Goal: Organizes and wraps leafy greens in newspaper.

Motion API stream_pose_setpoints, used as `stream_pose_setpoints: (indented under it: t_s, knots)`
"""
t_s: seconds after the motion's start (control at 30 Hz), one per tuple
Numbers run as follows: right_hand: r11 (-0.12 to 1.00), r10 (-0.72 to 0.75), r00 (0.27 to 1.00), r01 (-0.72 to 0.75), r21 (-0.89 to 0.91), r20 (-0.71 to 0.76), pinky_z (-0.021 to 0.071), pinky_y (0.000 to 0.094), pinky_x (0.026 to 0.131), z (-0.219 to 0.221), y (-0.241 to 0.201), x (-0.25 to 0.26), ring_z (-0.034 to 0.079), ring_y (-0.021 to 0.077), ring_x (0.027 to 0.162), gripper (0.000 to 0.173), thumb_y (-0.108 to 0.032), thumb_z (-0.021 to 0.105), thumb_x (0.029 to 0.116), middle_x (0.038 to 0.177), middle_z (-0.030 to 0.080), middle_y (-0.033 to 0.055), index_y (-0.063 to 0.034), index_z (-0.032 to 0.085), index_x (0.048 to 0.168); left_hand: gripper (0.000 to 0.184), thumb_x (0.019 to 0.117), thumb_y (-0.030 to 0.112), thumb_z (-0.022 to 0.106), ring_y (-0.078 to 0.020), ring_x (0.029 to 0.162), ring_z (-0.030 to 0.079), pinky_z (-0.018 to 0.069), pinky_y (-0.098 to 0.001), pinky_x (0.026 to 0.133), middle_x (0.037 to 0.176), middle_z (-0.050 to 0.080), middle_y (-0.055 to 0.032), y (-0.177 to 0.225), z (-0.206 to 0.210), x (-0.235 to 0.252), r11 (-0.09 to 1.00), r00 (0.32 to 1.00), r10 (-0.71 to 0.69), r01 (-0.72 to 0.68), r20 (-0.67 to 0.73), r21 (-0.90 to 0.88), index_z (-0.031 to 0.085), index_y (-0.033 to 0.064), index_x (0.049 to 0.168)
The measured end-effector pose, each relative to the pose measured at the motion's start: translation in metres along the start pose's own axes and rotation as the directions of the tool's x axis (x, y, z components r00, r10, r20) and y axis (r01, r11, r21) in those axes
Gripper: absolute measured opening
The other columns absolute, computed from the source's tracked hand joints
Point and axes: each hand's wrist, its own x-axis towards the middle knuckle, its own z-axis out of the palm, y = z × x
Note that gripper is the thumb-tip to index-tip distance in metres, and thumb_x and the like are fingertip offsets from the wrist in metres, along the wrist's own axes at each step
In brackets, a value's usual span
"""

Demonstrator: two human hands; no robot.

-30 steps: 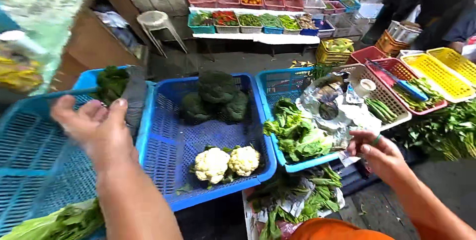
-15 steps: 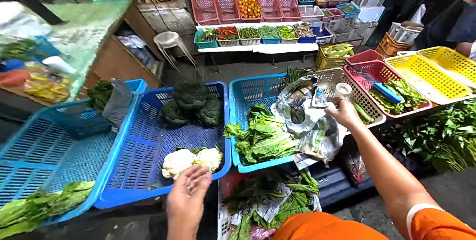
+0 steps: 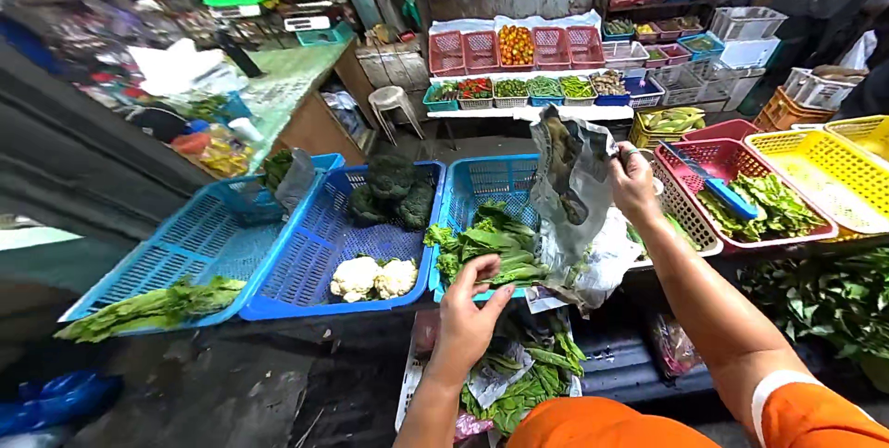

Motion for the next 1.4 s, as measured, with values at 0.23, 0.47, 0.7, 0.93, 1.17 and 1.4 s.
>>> stream_pose_setpoints:
  t_s: [0.23,0.47,0.7,0.93,1.17,1.4]
  knots:
    - [0.928,-0.364,0.828,0.286,0.238,0.427,0.0634,0.0312,0.073,-0.042,-0.102,-0.039,0.071,0.0097,0.077,0.017,-0.002,0.056,0.0999,0.09,0.072,0.006,-0.0016,0.065,0.114,0.09,0.0813,0.048,0.083,-0.0419,0.156,0.015,0.0106,-0.0686,0.122,0.166,0.023,-0.0248,0.066,0.013,0.034,0.623,0.809,0.584,-0.391,-0.069,0.677,0.041,0.0102,0.152]
    - [0.867,-0.492,0.822,0.432,0.248,0.286,0.054,0.016,0.071,-0.051,-0.126,-0.055,0.062,-0.0017,0.074,0.014,-0.002,0.056,0.1004,0.086,0.067,0.0013,-0.0001,0.067,0.108,0.006,0.0897,0.004,0.069,-0.0201,0.072,0.068,0.0563,-0.0438,0.066,0.079,0.068,-0.0068,0.078,-0.001,0.037,0.874,0.957,0.289,-0.27,0.014,0.404,0.067,0.0061,0.095]
    - [0.929,-0.285,0.776,0.078,0.362,0.563,0.0552,0.024,0.057,-0.038,-0.111,-0.062,0.064,0.0057,0.066,0.031,-0.03,0.074,0.0922,0.081,0.068,0.0002,-0.007,0.066,0.111,0.003,0.0924,0.007,0.073,-0.0096,0.063,0.065,0.0571,-0.0265,0.057,0.077,0.07,-0.0038,0.064,-0.048,-0.007,0.996,0.995,-0.063,0.067,0.073,-0.055,0.07,0.0061,0.094]
    - [0.926,-0.035,0.215,-0.36,0.113,0.976,0.0597,0.0333,0.084,0.044,-0.064,-0.162,0.07,0.0092,0.085,0.028,-0.013,0.077,0.0873,0.094,0.073,0.0044,-0.0015,0.067,0.111,0.009,0.0953,-0.002,0.064,-0.0024,0.073,0.064,0.0566,-0.0232,0.069,0.085,0.07,0.002,-0.018,-0.116,-0.092,0.921,0.897,-0.388,0.382,-0.21,-0.072,0.069,0.0055,0.094]
    - [0.839,0.251,0.066,-0.513,-0.183,0.966,0.0567,0.045,0.09,0.125,0.006,-0.27,0.069,0.0239,0.095,0.033,-0.019,0.06,0.1027,0.107,0.069,0.0171,0.0025,0.057,0.128,0.024,0.1039,0.019,0.06,-0.011,0.074,0.057,0.0507,-0.0369,0.076,0.079,0.062,-0.0044,-0.134,-0.137,-0.191,0.65,0.638,-0.741,0.76,-0.209,0.015,0.066,0.0013,0.09]
    - [0.838,0.522,0.182,0.074,-0.541,0.833,0.0424,0.0622,0.109,0.177,0.06,-0.243,0.058,0.041,0.128,0.053,-0.044,0.056,0.1036,0.134,0.063,0.0246,-0.004,0.059,0.138,0.035,0.1077,0.024,0.05,-0.0271,0.103,0.065,0.0499,-0.0489,0.097,0.106,0.069,-0.0202,-0.247,-0.042,-0.234,0.485,0.453,-0.835,0.874,-0.311,-0.03,0.069,-0.006,0.109]
